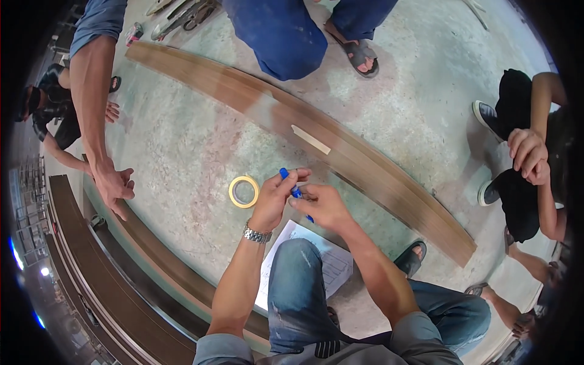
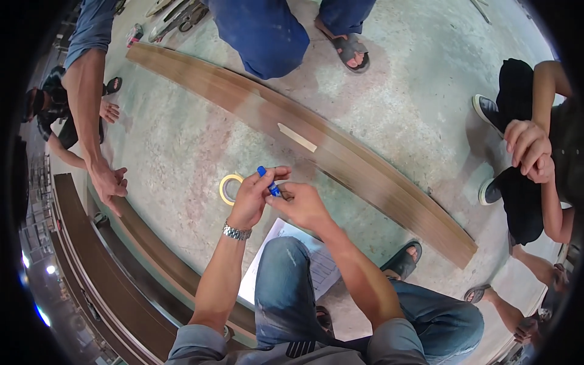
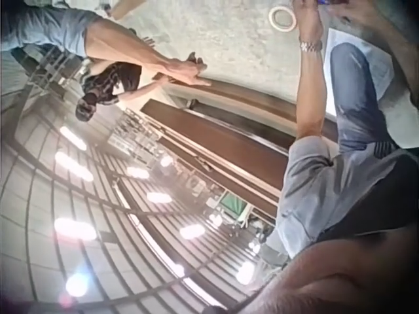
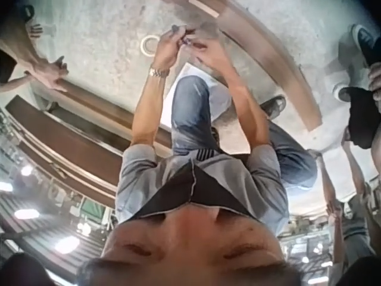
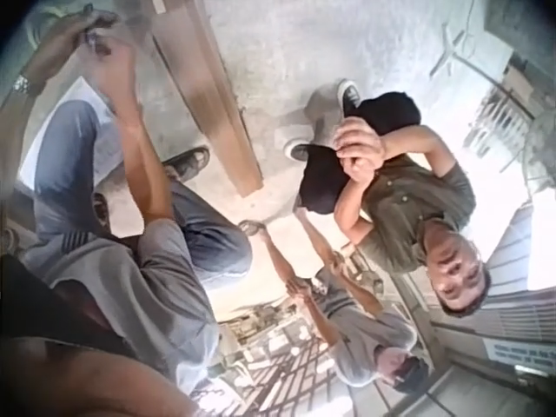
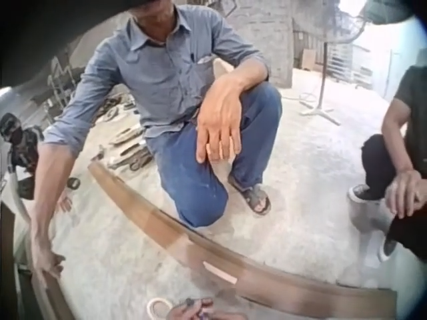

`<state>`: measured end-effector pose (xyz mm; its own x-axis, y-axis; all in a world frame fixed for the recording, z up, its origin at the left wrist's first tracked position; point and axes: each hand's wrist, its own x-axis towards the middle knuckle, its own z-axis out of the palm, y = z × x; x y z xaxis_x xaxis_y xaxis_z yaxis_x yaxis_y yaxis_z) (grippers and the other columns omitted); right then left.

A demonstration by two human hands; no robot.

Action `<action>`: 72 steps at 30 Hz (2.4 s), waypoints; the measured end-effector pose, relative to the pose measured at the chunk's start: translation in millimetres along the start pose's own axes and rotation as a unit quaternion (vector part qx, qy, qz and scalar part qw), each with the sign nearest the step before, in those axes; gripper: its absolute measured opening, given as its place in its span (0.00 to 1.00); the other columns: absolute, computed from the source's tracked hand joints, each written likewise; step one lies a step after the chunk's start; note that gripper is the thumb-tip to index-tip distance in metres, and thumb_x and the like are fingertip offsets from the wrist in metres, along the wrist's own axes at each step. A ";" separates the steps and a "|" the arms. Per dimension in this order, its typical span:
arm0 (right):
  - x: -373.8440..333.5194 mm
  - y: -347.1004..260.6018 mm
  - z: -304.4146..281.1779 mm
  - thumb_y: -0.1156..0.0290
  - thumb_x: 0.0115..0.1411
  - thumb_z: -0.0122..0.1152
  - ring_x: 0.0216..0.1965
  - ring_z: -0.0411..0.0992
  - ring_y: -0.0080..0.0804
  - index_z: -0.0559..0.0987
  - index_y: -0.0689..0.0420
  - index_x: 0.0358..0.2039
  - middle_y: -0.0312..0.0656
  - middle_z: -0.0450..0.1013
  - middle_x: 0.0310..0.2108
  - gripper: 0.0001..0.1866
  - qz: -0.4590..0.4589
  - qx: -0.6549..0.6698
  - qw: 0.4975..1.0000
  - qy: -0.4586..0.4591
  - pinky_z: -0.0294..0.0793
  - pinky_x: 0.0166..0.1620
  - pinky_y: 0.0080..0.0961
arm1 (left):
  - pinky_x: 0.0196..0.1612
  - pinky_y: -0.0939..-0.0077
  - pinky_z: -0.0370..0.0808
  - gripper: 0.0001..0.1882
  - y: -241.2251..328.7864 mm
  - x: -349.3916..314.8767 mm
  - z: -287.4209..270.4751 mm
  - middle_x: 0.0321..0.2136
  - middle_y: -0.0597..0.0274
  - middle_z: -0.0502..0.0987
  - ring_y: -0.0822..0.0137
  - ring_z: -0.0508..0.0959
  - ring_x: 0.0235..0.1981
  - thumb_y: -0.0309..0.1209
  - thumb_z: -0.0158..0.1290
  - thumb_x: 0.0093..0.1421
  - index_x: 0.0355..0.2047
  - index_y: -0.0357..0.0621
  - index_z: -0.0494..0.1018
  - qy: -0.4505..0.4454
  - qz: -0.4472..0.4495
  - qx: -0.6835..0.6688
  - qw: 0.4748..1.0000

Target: Measuring and marking precise points on a long wooden beam while referring to a technical drawing.

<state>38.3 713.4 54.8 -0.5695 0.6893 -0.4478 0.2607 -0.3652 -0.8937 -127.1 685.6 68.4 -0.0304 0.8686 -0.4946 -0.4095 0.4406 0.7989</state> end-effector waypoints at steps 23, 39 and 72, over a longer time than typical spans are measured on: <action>148.9 57.6 37.2 0.76 0.56 0.70 0.26 0.67 0.12 0.81 0.60 0.37 0.28 0.74 0.26 0.09 -0.086 0.224 0.830 0.504 0.66 0.31 0.12 | 0.59 0.53 0.71 0.81 -75.8 -68.2 -364.4 0.57 0.14 0.58 0.31 0.65 0.60 0.70 0.68 0.32 0.62 0.10 0.41 0.257 -0.224 0.719 0.606; 164.7 51.5 55.4 0.77 0.55 0.70 0.26 0.68 0.12 0.81 0.62 0.35 0.29 0.75 0.24 0.08 -0.067 0.099 0.828 0.548 0.69 0.31 0.12 | 0.63 0.54 0.66 0.82 -55.6 -54.8 -345.3 0.55 0.09 0.61 0.29 0.61 0.64 0.68 0.70 0.31 0.60 0.05 0.40 0.240 -0.292 0.699 0.607; 135.5 63.9 44.2 0.74 0.55 0.72 0.28 0.71 0.15 0.81 0.61 0.35 0.31 0.77 0.27 0.09 -0.051 0.107 0.815 0.567 0.71 0.34 0.14 | 0.51 0.52 0.76 0.78 -66.9 -60.3 -356.4 0.49 0.21 0.68 0.34 0.74 0.50 0.67 0.71 0.30 0.59 0.09 0.46 0.258 -0.244 0.736 0.576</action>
<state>-56.7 755.8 -61.8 0.5385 0.8139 -0.2183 0.0452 -0.2866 -0.9570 -422.9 522.9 -77.2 -0.6611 0.5444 -0.5164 0.7223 0.6481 -0.2414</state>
